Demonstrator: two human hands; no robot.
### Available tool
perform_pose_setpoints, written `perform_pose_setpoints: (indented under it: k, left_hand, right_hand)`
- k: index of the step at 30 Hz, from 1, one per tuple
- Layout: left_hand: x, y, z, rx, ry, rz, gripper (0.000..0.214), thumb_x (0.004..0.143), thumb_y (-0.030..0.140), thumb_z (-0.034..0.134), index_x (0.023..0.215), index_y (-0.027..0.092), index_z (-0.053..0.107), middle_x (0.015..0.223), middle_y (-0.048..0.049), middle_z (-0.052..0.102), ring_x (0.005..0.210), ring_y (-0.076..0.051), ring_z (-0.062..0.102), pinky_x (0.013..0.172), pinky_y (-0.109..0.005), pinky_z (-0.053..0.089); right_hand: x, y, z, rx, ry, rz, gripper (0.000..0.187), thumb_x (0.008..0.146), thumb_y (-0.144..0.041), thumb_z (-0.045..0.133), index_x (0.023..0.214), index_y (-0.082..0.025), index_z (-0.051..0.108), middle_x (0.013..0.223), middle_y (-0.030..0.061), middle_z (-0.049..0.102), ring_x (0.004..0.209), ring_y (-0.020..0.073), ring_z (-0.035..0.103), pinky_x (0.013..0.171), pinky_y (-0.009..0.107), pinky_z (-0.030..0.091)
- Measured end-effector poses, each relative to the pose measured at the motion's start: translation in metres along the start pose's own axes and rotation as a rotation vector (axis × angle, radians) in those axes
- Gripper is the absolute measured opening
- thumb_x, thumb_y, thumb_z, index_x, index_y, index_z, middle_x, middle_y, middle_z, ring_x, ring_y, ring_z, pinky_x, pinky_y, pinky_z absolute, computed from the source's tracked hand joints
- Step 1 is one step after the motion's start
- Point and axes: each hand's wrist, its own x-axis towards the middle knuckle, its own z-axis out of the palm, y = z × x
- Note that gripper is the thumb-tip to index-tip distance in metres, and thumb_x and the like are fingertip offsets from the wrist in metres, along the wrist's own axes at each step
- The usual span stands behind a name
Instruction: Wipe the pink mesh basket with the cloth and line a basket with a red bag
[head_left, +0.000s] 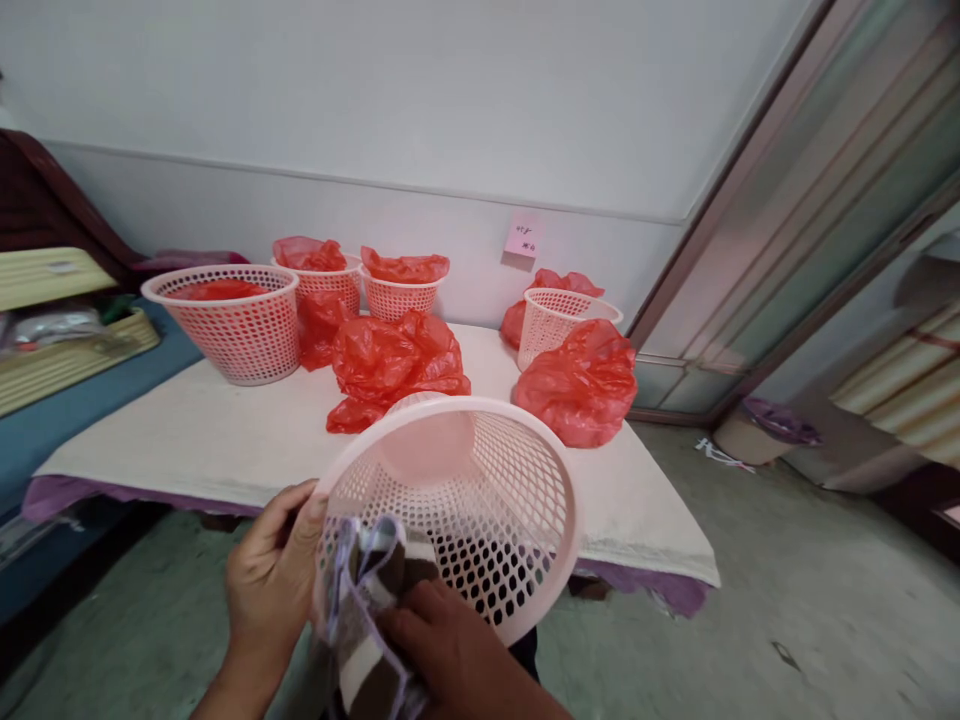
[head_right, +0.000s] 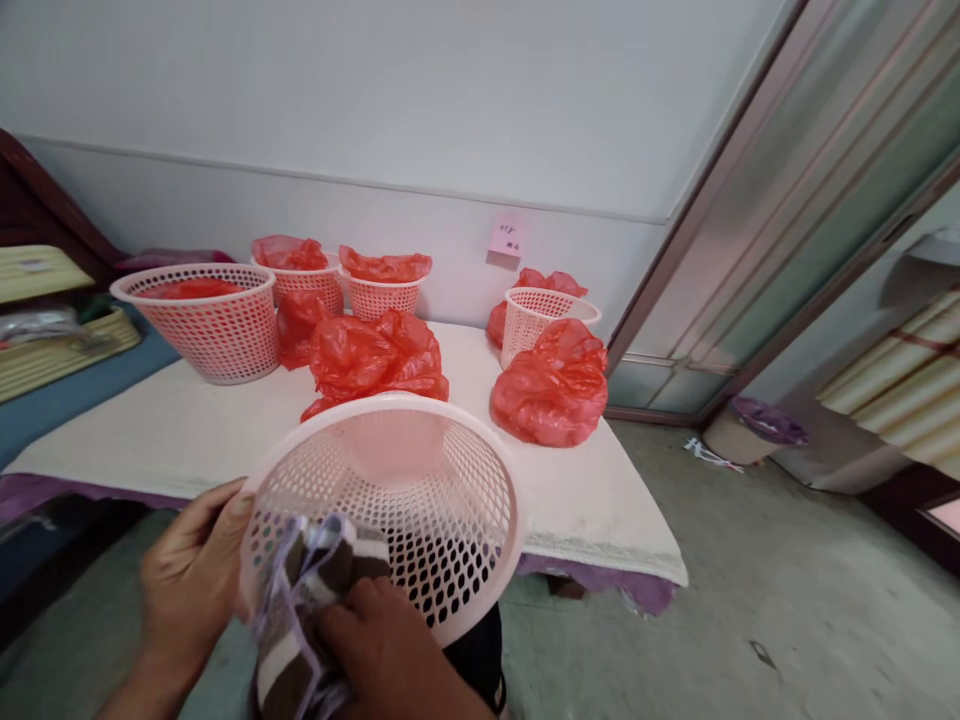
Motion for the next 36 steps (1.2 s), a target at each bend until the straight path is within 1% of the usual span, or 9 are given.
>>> perform_pose_setpoints:
  k: [7, 11, 15, 18, 20, 24, 28, 31, 36]
  left_hand:
    - [0.011, 0.011, 0.008, -0.057, -0.113, -0.055, 0.032, 0.076, 0.053, 0.072, 0.085, 0.023, 0.073, 0.075, 0.0042, 0.069, 0.068, -0.011, 0.058, 0.062, -0.016, 0.047]
    - [-0.005, 0.013, 0.011, -0.071, -0.182, -0.11, 0.037, 0.075, 0.056, 0.072, 0.093, 0.023, 0.07, 0.076, 0.0038, 0.069, 0.063, -0.011, 0.057, 0.057, -0.018, 0.046]
    - [-0.03, 0.001, 0.012, -0.111, -0.148, -0.223, 0.045, 0.077, 0.058, 0.069, 0.104, 0.023, 0.069, 0.091, 0.0004, 0.073, 0.081, -0.015, 0.064, 0.069, -0.02, 0.05]
    - [-0.033, -0.005, 0.01, -0.106, -0.049, -0.227, 0.04, 0.077, 0.056, 0.069, 0.098, 0.022, 0.071, 0.09, 0.0006, 0.073, 0.084, -0.015, 0.064, 0.073, -0.02, 0.05]
    - [-0.029, -0.006, 0.008, -0.118, -0.039, -0.205, 0.037, 0.076, 0.054, 0.072, 0.094, 0.022, 0.072, 0.086, 0.0014, 0.073, 0.077, -0.014, 0.063, 0.07, -0.02, 0.05]
    - [-0.021, -0.003, 0.005, -0.162, -0.022, -0.168, 0.032, 0.073, 0.05, 0.076, 0.088, 0.022, 0.073, 0.081, 0.0019, 0.073, 0.072, -0.013, 0.063, 0.066, -0.019, 0.05]
    - [-0.023, -0.002, 0.008, -0.116, -0.059, -0.085, 0.028, 0.076, 0.048, 0.074, 0.088, 0.022, 0.074, 0.082, 0.0018, 0.074, 0.073, -0.013, 0.064, 0.068, -0.019, 0.051]
    - [-0.021, 0.0, 0.009, -0.083, -0.053, -0.005, 0.023, 0.08, 0.045, 0.071, 0.09, 0.024, 0.074, 0.084, 0.0031, 0.073, 0.075, -0.012, 0.064, 0.07, -0.018, 0.05]
    - [-0.001, 0.0, 0.004, -0.001, -0.031, 0.072, 0.019, 0.08, 0.043, 0.071, 0.088, 0.026, 0.075, 0.08, 0.0055, 0.072, 0.072, -0.01, 0.062, 0.068, -0.015, 0.048]
  right_hand:
    - [-0.005, 0.006, 0.044, -0.286, 0.272, -0.052, 0.049, 0.086, -0.019, 0.061, 0.133, -0.013, 0.05, 0.099, 0.0154, 0.066, 0.085, 0.0297, 0.059, 0.069, 0.045, 0.052]
    - [0.011, -0.007, 0.034, -0.159, 0.468, -0.073, 0.041, 0.088, -0.015, 0.056, 0.129, -0.011, 0.051, 0.098, 0.0135, 0.067, 0.085, 0.0269, 0.059, 0.071, 0.042, 0.051]
    - [0.03, -0.021, 0.016, 0.154, 0.58, 0.007, 0.029, 0.09, -0.021, 0.056, 0.119, -0.02, 0.056, 0.102, 0.0081, 0.065, 0.091, 0.0231, 0.059, 0.076, 0.036, 0.05]
    - [0.039, -0.016, 0.011, 0.271, 0.46, -0.068, 0.026, 0.092, -0.023, 0.053, 0.118, -0.024, 0.058, 0.11, 0.0062, 0.065, 0.1, 0.021, 0.059, 0.084, 0.034, 0.05]
    - [0.042, -0.003, 0.012, 0.123, 0.339, -0.048, 0.029, 0.092, -0.024, 0.054, 0.121, -0.025, 0.059, 0.112, 0.0074, 0.065, 0.103, 0.0226, 0.058, 0.087, 0.035, 0.048]
    - [0.048, 0.043, 0.012, -0.363, 0.014, 0.27, 0.03, 0.092, -0.019, 0.053, 0.119, -0.021, 0.065, 0.103, 0.0125, 0.067, 0.098, 0.0273, 0.06, 0.084, 0.041, 0.047]
    - [0.056, 0.073, 0.005, -0.454, -0.029, 0.435, 0.025, 0.088, -0.015, 0.052, 0.107, -0.013, 0.07, 0.102, 0.02, 0.068, 0.097, 0.0318, 0.062, 0.081, 0.045, 0.047]
    - [0.052, 0.061, 0.001, -0.396, -0.053, 0.378, 0.03, 0.08, -0.013, 0.058, 0.109, -0.018, 0.068, 0.101, 0.0128, 0.069, 0.093, 0.0264, 0.063, 0.08, 0.036, 0.048]
    - [0.016, 0.013, -0.009, -0.131, -0.093, 0.072, 0.029, 0.078, -0.015, 0.066, 0.106, -0.024, 0.065, 0.099, 0.0035, 0.068, 0.09, 0.0209, 0.062, 0.076, 0.028, 0.047]
